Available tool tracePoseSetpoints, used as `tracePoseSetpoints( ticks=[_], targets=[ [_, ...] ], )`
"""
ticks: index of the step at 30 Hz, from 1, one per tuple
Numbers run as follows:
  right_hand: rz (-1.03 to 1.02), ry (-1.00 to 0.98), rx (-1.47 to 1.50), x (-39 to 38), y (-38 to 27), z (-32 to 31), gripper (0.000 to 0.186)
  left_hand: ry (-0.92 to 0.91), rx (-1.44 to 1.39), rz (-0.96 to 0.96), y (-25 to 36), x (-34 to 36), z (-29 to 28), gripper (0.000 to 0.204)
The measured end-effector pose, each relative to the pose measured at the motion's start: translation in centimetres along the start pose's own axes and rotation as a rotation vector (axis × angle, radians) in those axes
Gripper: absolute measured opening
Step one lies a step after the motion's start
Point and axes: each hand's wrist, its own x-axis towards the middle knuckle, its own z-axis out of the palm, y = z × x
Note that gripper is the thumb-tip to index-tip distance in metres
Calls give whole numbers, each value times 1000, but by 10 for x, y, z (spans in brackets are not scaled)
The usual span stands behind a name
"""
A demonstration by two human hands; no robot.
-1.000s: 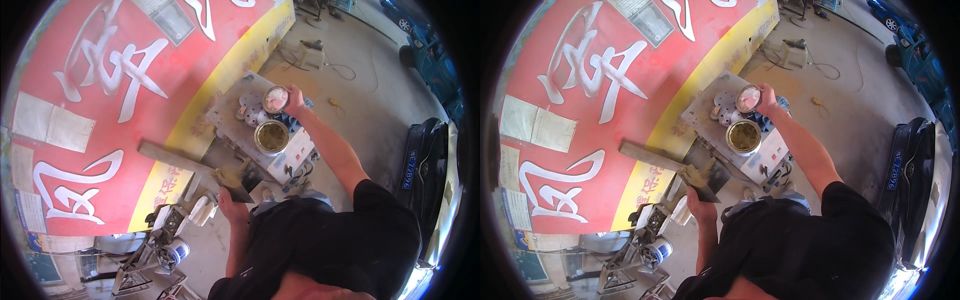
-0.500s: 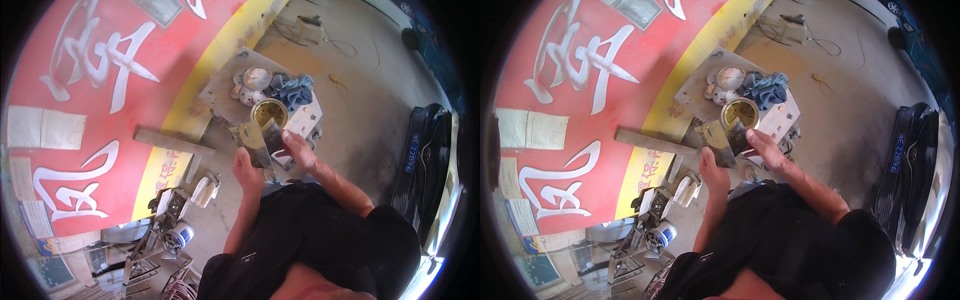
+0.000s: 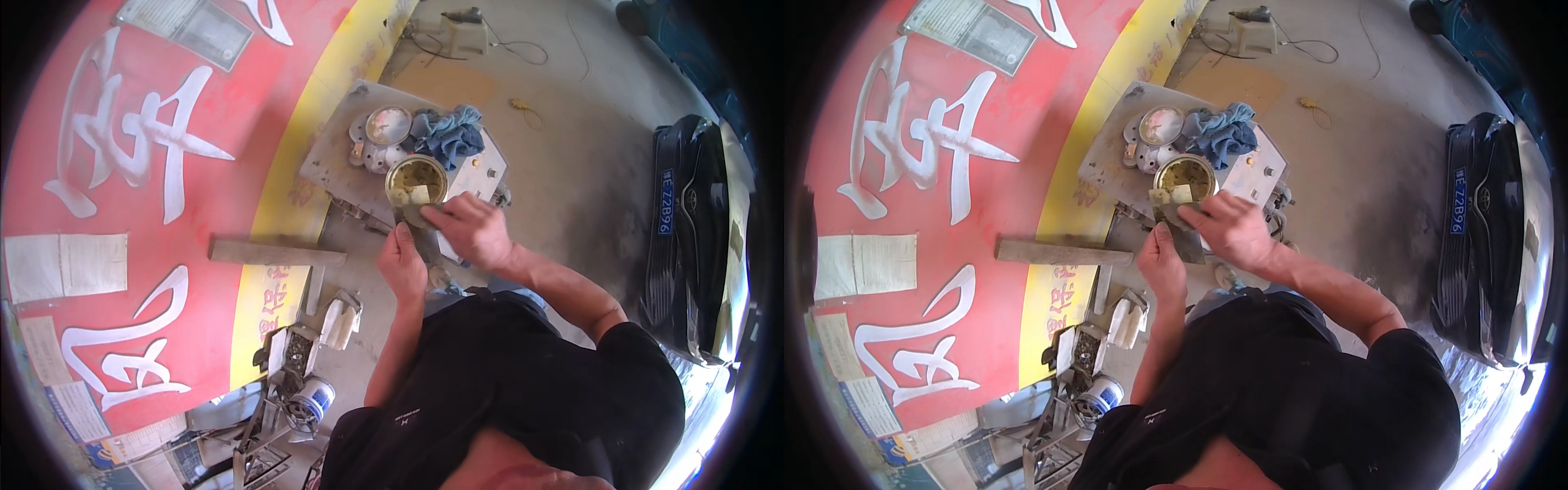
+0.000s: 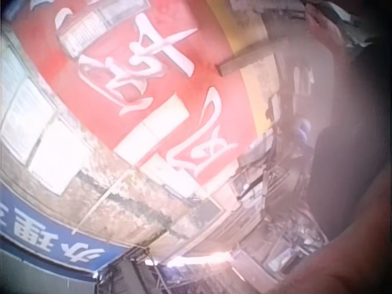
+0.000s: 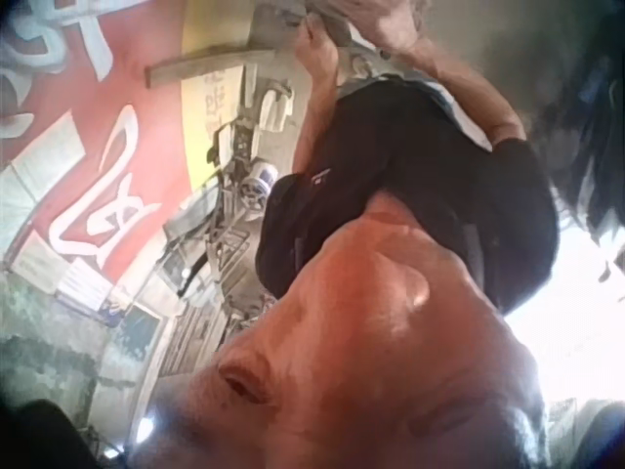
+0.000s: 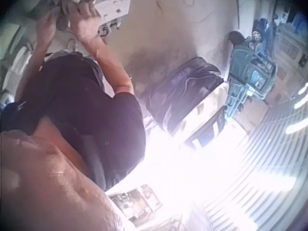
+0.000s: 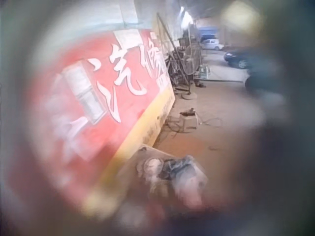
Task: The person applies yellow body filler to a car hood using a putty knife, spreading it across the surface in smooth strokes. They periodically reload the knife from a container and continue smoothing the filler over the hood.
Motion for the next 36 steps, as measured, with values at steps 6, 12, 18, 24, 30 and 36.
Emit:
tracePoseSetpoints(
  ticks=[6,12,18,24,30,36],
  targets=[
    [279,-67,72,15,27,45,14,-108,102,7,-22,4,-10,38],
    [762,-268,186,17,63,57,31,-44,68,-86,-35,6,-22,38],
    [1060,-317,464,-5,77,75,48,-10,11,-179,-44,5,-34,43],
    [1218,-244,639,-15,80,75,46,-22,-712,-556,-64,8,-36,36],
    [964,-181,713,-3,41,56,35,-493,-1211,-465,-130,6,-67,38],
    [1041,-22,1114,10,-22,74,25,-75,-862,-394,-77,-4,-60,47]
  ],
)
